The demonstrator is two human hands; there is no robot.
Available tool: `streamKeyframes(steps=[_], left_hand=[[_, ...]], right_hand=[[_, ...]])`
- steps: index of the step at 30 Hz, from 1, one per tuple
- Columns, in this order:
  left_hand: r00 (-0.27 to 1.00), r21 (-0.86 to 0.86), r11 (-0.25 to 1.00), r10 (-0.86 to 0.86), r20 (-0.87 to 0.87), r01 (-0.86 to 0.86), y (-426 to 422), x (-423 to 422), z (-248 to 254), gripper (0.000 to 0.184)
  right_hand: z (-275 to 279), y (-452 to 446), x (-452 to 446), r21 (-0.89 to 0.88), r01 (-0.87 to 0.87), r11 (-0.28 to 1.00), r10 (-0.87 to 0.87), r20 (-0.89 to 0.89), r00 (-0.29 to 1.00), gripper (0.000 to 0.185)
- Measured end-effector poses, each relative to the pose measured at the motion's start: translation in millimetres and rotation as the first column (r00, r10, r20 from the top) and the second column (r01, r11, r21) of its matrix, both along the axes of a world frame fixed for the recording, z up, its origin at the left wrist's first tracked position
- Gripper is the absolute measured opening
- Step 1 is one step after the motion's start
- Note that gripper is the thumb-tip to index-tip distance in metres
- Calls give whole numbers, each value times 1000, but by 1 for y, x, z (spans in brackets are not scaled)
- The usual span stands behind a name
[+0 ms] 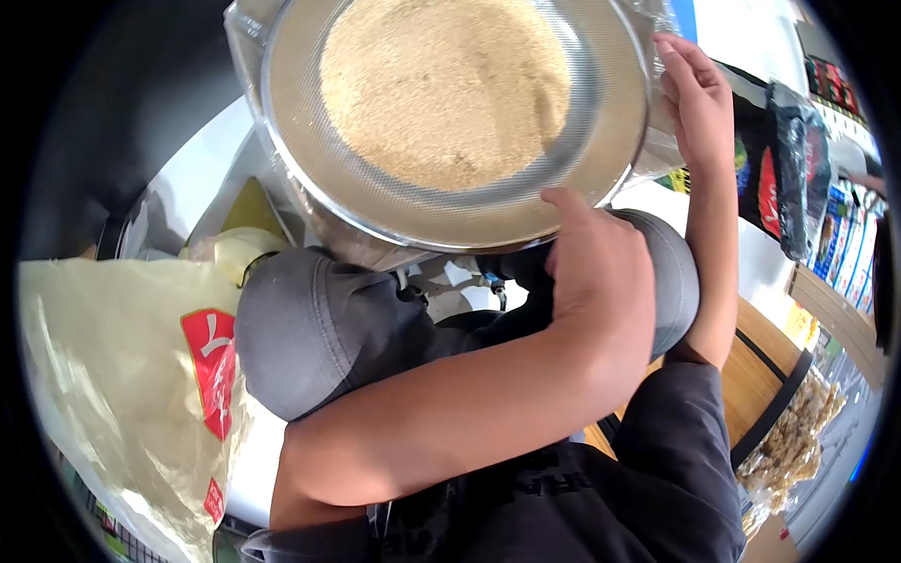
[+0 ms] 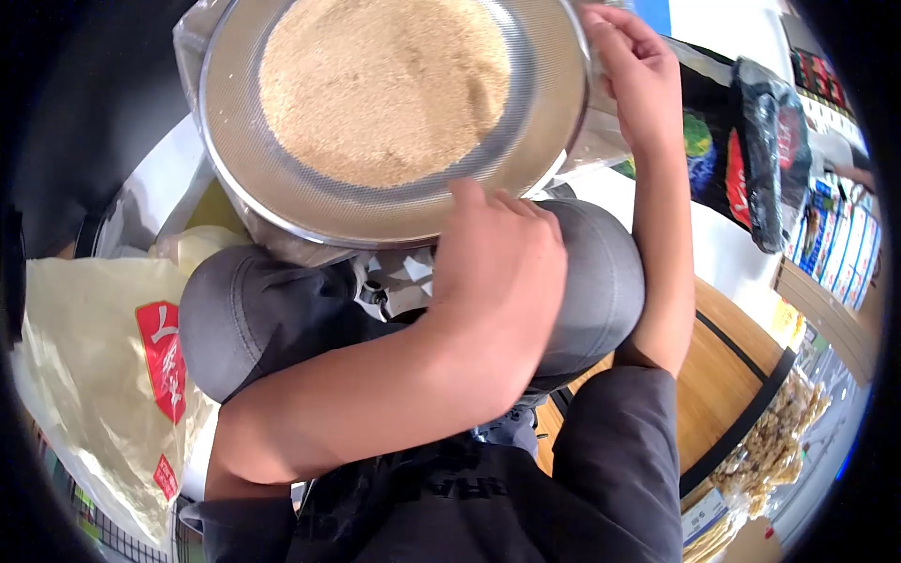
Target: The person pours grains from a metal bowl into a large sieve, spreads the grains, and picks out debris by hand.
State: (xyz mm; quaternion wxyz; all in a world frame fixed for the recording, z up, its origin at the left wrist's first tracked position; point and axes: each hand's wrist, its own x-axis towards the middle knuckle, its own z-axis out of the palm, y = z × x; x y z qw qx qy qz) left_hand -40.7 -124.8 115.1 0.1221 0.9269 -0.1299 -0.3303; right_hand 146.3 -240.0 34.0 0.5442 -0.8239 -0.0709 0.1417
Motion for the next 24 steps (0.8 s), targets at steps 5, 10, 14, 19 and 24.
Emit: streamKeyframes(steps=[5,10,14,19,24], left_hand=[[997,31,996,80,18,-81,-12,-7,-4,48],[992,-125,992,9,-125,-25,2,4,-2,46],[994,-151,988,-30,-104,14,2,4,-3,39],[992,-156,987,-57,-110,40,7,8,3,30],[988,-167,984,-86,-126,64,10,9,3,26]], right_hand=[[-7,49,-31,-291,-766,573,773,-119,623,17],[-48,62,-49,-260,-948,184,956,-179,234,16],[-58,66,-61,-281,-943,181,954,-184,237,14],[-65,68,-65,-326,-938,118,976,-135,170,17],[-73,68,-67,-383,-919,98,991,-51,127,17]])
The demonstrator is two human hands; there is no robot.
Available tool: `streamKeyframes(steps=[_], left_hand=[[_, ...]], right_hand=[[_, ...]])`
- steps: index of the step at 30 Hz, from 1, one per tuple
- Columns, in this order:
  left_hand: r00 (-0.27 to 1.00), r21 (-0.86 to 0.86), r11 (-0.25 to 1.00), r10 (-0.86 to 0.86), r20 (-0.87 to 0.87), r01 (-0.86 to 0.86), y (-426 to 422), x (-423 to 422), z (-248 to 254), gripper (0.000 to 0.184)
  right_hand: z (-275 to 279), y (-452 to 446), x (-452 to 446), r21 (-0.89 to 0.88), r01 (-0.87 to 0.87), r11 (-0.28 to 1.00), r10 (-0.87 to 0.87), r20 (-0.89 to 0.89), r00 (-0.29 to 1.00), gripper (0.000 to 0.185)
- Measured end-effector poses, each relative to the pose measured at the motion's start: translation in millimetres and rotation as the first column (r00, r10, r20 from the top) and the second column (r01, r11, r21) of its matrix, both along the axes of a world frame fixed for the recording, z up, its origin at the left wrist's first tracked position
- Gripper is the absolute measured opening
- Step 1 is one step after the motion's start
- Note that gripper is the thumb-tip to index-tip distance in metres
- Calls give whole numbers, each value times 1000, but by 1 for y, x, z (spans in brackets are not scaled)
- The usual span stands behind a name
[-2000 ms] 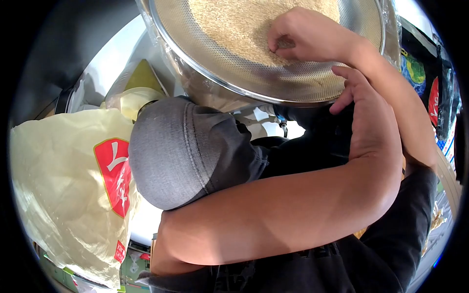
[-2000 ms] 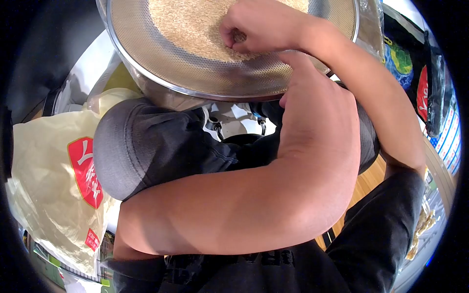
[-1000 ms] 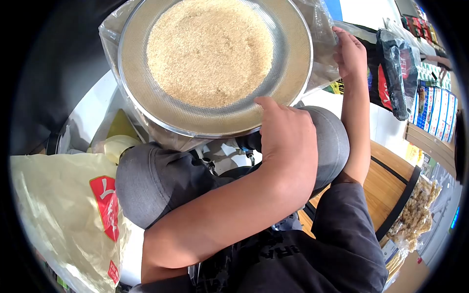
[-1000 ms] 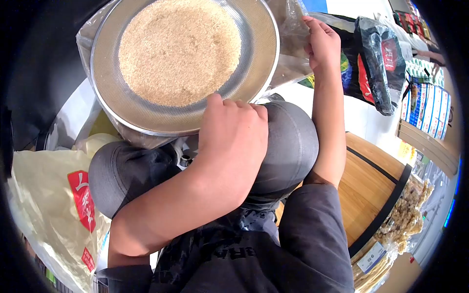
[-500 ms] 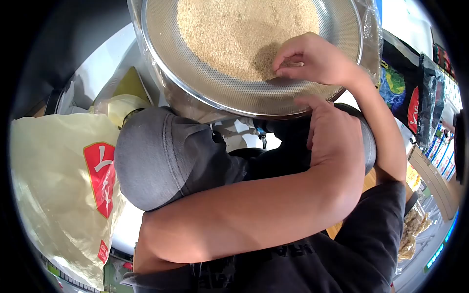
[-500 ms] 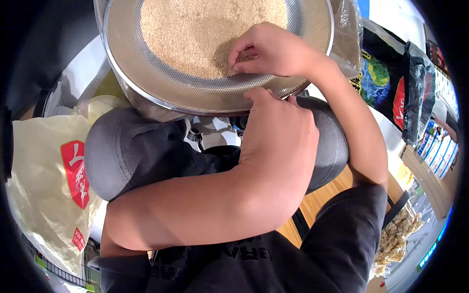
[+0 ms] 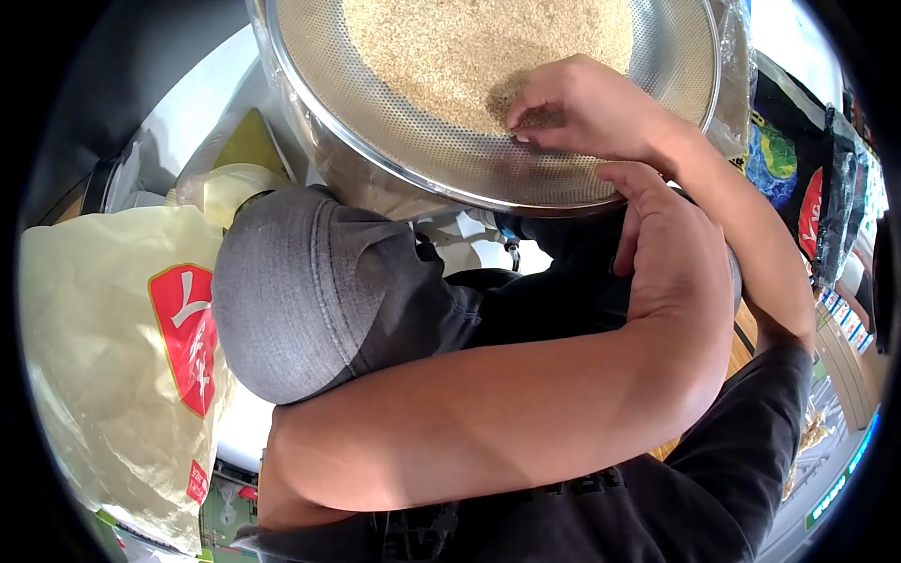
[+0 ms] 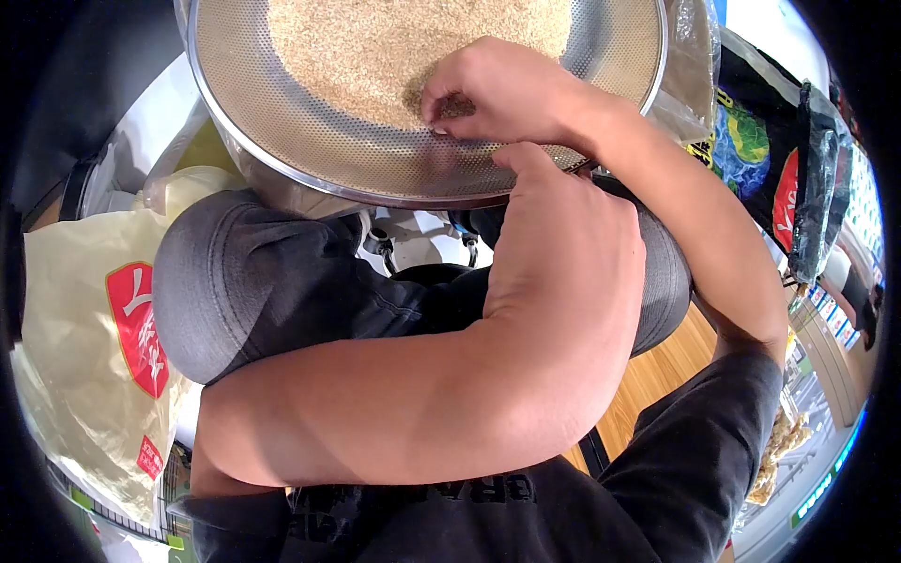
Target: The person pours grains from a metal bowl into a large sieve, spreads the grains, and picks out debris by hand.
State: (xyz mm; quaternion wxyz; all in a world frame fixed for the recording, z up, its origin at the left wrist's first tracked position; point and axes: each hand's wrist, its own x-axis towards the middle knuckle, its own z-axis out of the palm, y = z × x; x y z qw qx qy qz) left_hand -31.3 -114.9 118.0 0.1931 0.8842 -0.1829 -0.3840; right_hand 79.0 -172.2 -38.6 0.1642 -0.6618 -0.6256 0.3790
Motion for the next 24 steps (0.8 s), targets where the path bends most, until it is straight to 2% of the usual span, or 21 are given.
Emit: streamKeyframes(steps=[8,11,12,14,20,21,22,23,24], left_hand=[[999,45,999,-29,28,28,0,1,0,30],[992,-46,994,-107,-71,104,4,7,-2,32],[992,7,992,-129,-14,129,1,3,-5,47],[987,63,987,-152,42,149,-5,1,-7,66],[985,58,988,-151,79,146,-4,-3,-5,68],[991,57,991,-125,52,122,0,-3,-1,53],[993,57,992,-111,38,109,3,-1,2,45],[995,58,994,-97,25,96,6,1,4,38],[991,18,990,-136,-16,136,11,5,5,40]], right_hand=[[3,2,-2,-33,5,999,-3,59,998,17],[3,2,-3,-31,0,1000,3,78,997,16],[2,2,-3,-24,-3,1000,5,86,996,16],[0,2,-3,-17,-3,1000,5,84,996,16],[-1,1,-5,-1,-7,1000,7,103,995,14],[-1,1,-5,5,-19,1000,18,122,992,14],[0,2,-5,6,-20,1000,19,123,992,14],[1,3,-6,-2,-25,1000,25,137,990,14],[2,4,-7,-10,-31,999,32,150,988,14]])
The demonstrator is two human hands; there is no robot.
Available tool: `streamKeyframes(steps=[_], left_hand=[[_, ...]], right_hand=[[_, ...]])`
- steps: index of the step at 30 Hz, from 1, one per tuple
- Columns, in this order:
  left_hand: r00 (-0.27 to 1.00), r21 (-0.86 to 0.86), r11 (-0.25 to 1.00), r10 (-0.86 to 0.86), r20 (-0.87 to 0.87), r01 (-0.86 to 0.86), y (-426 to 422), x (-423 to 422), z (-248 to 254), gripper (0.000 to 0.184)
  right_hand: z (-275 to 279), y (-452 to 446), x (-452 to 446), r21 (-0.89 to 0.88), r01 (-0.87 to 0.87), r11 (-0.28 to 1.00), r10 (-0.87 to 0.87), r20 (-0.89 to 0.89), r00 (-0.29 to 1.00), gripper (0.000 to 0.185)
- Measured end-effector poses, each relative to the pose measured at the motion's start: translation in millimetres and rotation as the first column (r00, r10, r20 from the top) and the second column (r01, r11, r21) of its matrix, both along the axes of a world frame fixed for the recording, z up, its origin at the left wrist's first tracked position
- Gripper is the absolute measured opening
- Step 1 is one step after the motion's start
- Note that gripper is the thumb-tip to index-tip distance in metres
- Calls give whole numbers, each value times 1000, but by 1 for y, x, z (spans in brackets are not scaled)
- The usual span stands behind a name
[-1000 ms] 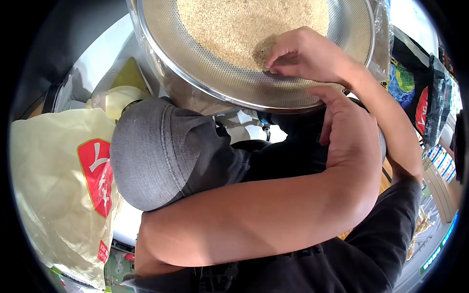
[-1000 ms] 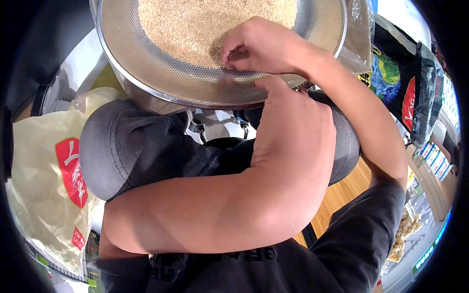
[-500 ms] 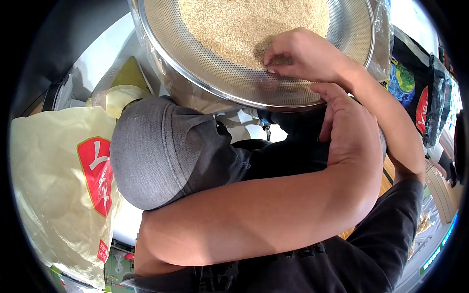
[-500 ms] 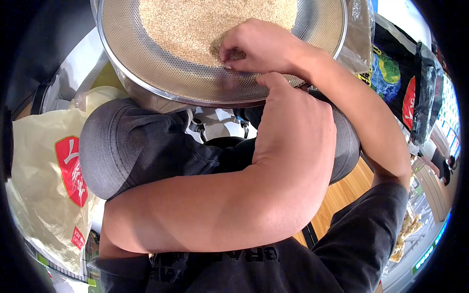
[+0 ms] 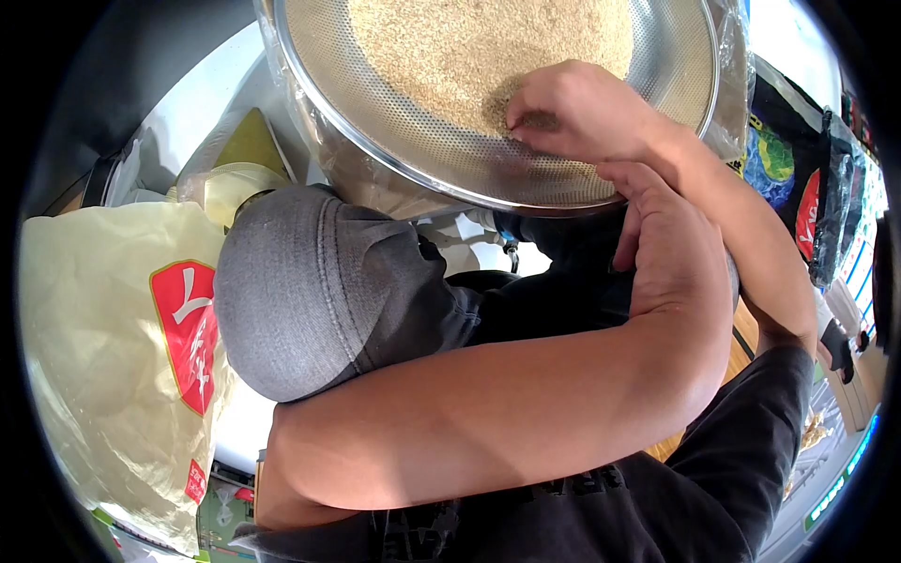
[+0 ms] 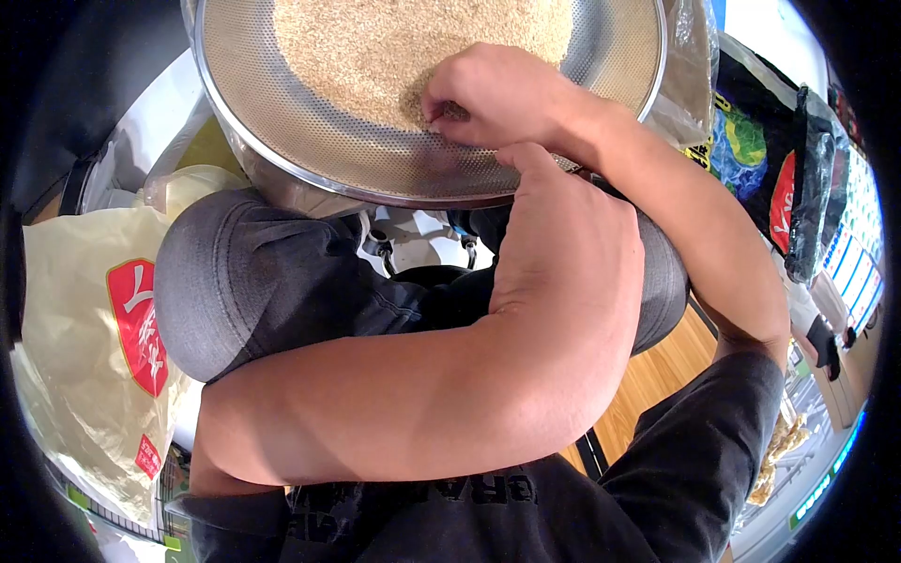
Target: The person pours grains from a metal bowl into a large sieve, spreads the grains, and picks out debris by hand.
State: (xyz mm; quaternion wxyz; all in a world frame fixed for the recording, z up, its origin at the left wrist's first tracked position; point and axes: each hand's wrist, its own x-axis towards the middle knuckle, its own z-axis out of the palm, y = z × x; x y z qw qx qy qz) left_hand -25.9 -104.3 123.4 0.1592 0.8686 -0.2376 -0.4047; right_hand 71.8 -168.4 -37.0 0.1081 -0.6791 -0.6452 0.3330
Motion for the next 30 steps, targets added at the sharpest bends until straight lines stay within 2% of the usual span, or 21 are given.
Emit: streamKeyframes(steps=[2,5,8,10,12,13,14,15,16,18,19,20,22,24,27,30], left_hand=[[998,-35,999,-38,-45,36,0,-1,0,41],[995,36,997,70,70,-73,-6,-8,-3,42],[999,-15,999,-29,40,30,-3,-5,-5,43],[997,39,999,-12,78,9,-6,-6,-7,66],[998,17,999,-45,51,45,-4,-3,-6,66],[996,-8,997,-83,25,83,-1,-1,-5,66],[997,-6,997,-76,26,76,-2,-2,-5,66],[1000,-43,999,5,-13,-6,-4,-2,-6,48],[999,-59,997,47,-26,-48,-5,-2,-8,39],[994,-101,990,97,-50,-102,-6,-2,-10,30],[994,-117,988,99,-47,-103,-7,-3,-11,29],[994,-132,986,100,-43,-104,-8,-3,-11,28],[991,-55,989,136,-11,-136,-12,-6,-10,25],[983,-8,985,175,52,-175,-15,-9,-8,21],[957,36,972,222,189,-233,-21,-18,-7,18],[926,70,960,241,292,-272,-24,-19,-9,14]], right_hand=[[2,2,-2,-11,-1,1000,1,3,1000,14],[5,4,-5,-34,-5,999,6,25,1000,15],[7,6,-7,-70,-13,997,16,47,999,16],[5,5,-6,-92,-17,996,22,51,998,16],[3,6,-2,17,-33,999,34,-16,999,14],[8,7,0,18,-38,999,38,-15,999,14],[17,9,4,-97,99,990,-113,-142,983,12],[26,11,7,-226,217,950,-271,-245,931,9],[31,11,12,-222,213,952,-265,-239,934,9],[43,3,28,-378,441,814,-578,-458,675,12],[52,-5,32,-392,548,739,-673,-456,582,14],[58,-14,41,-384,557,736,-676,-445,587,14],[65,-42,61,-428,730,533,-718,-685,123,15],[67,-70,74,-357,748,559,-673,-723,158,14],[75,-93,67,-332,931,150,-690,-710,-142,9],[65,-113,71,-344,934,-100,-657,-682,-321,8]])
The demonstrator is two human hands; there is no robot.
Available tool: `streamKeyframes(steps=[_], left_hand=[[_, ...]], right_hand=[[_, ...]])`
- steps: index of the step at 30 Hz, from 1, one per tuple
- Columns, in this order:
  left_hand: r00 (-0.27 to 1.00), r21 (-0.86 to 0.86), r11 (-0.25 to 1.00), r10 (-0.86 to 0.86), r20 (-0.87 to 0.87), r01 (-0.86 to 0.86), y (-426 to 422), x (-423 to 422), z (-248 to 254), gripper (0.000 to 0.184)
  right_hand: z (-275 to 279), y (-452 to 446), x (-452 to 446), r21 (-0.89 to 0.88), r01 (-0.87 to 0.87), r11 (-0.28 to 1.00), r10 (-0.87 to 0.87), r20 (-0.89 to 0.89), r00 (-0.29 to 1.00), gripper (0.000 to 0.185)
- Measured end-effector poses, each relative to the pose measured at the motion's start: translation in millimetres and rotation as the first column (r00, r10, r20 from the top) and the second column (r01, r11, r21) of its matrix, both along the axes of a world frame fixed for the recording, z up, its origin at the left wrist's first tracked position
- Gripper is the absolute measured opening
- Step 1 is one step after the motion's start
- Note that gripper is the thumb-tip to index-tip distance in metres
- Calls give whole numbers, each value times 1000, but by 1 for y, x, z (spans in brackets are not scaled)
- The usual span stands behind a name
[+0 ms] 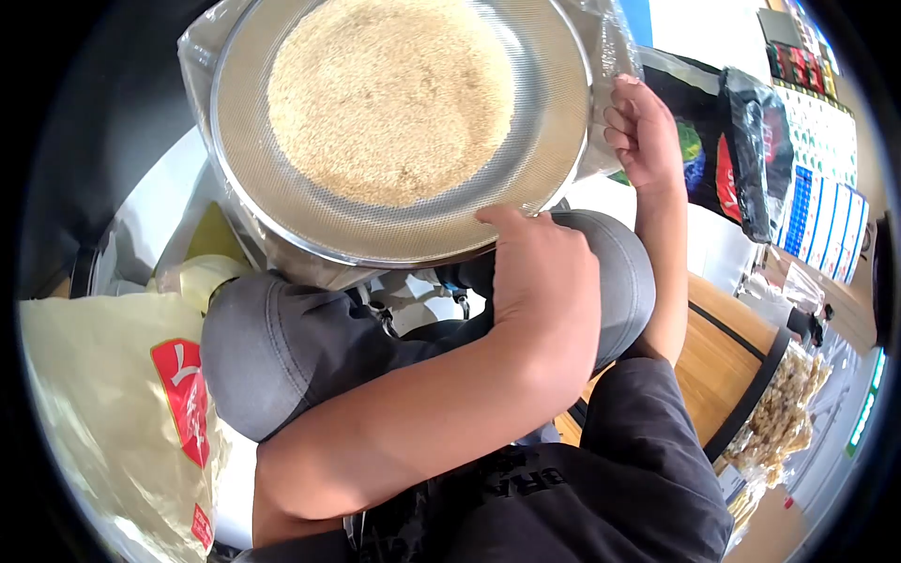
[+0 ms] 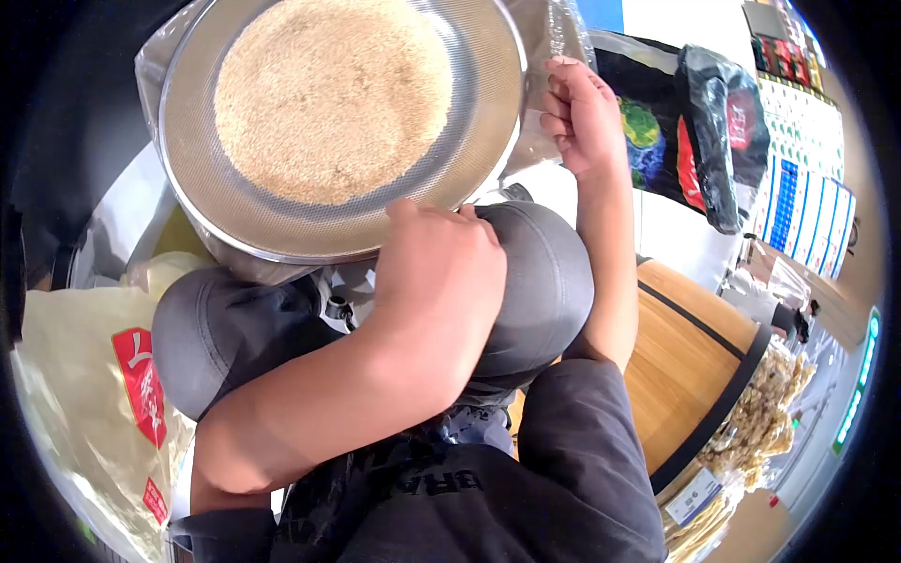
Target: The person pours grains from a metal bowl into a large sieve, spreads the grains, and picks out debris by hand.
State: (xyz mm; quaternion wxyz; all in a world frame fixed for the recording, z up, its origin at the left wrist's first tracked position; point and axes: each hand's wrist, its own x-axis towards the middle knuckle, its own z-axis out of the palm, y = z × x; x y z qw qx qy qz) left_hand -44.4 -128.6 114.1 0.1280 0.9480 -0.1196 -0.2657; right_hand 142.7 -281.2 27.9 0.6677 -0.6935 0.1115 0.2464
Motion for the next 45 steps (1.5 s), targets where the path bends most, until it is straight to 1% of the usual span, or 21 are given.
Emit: streamKeyframes(steps=[2,4,6,12,15,16,18,19,20,22,23,25,28,29,30,32,33,36,40,42,45], left_hand=[[975,-43,994,-109,-192,103,2,7,-1,37],[969,-39,991,-137,-204,131,0,5,-2,31],[996,76,997,-13,90,6,-5,-7,-9,15],[995,65,997,33,99,-40,-7,-8,-10,15],[999,61,997,42,25,-44,-6,-4,-4,17],[999,67,997,46,-3,-46,-5,-4,-4,17],[999,32,999,-26,-42,28,-4,-2,-4,21],[991,27,998,-45,-124,48,-5,2,-2,25],[990,30,998,-43,-134,47,-6,4,-3,25],[986,6,999,-47,-159,48,-4,5,-4,27],[966,-63,992,-119,-228,108,0,10,-2,29],[963,-61,993,-117,-243,105,2,12,-1,29],[970,-48,996,-81,-229,71,-3,8,-4,29],[973,-42,998,-63,-222,55,-5,8,-6,29],[976,-36,999,-44,-214,38,-6,8,-7,30],[968,-68,994,-104,-227,90,-6,9,-7,30],[964,-87,990,-129,-234,112,-5,11,-7,31],[961,-91,988,-144,-236,125,0,12,-4,32],[964,-85,989,-137,-227,120,1,10,-4,32],[964,-83,989,-136,-227,120,1,10,-4,32],[966,-82,990,-129,-225,113,2,8,-4,32]], right_hand=[[-6,-7,2,-8,72,997,-72,5,997,9],[-11,-12,6,10,156,988,-156,-23,988,11],[-11,-11,6,-5,185,983,-185,-19,983,14],[-10,-9,6,-47,211,976,-211,0,978,17],[-12,1,0,-133,147,980,-119,195,973,14],[-9,5,-3,-150,55,987,-12,273,962,14],[-4,20,-11,-336,-106,936,244,400,884,16],[-3,27,-12,-515,-236,824,495,453,741,16],[0,35,-16,-509,-243,826,495,447,746,16],[7,57,-31,-646,-633,427,897,217,384,18],[6,68,-36,-641,-636,429,896,217,386,18],[2,85,-43,-529,-842,105,993,12,116,16],[-25,92,-48,-419,-907,46,999,39,32,17],[-27,95,-48,-461,-887,-25,997,-79,14,18],[-31,96,-49,-449,-893,-26,997,-79,11,18],[-42,97,-52,-552,-831,66,994,112,4,22],[-47,98,-54,-543,-837,67,994,113,6,22],[-57,105,-54,-605,-791,91,942,310,-129,22],[-61,111,-55,-607,-790,89,930,335,-153,22],[-57,112,-53,-662,-748,37,942,273,-195,21],[-59,110,-53,-688,-725,36,944,261,-201,20]])
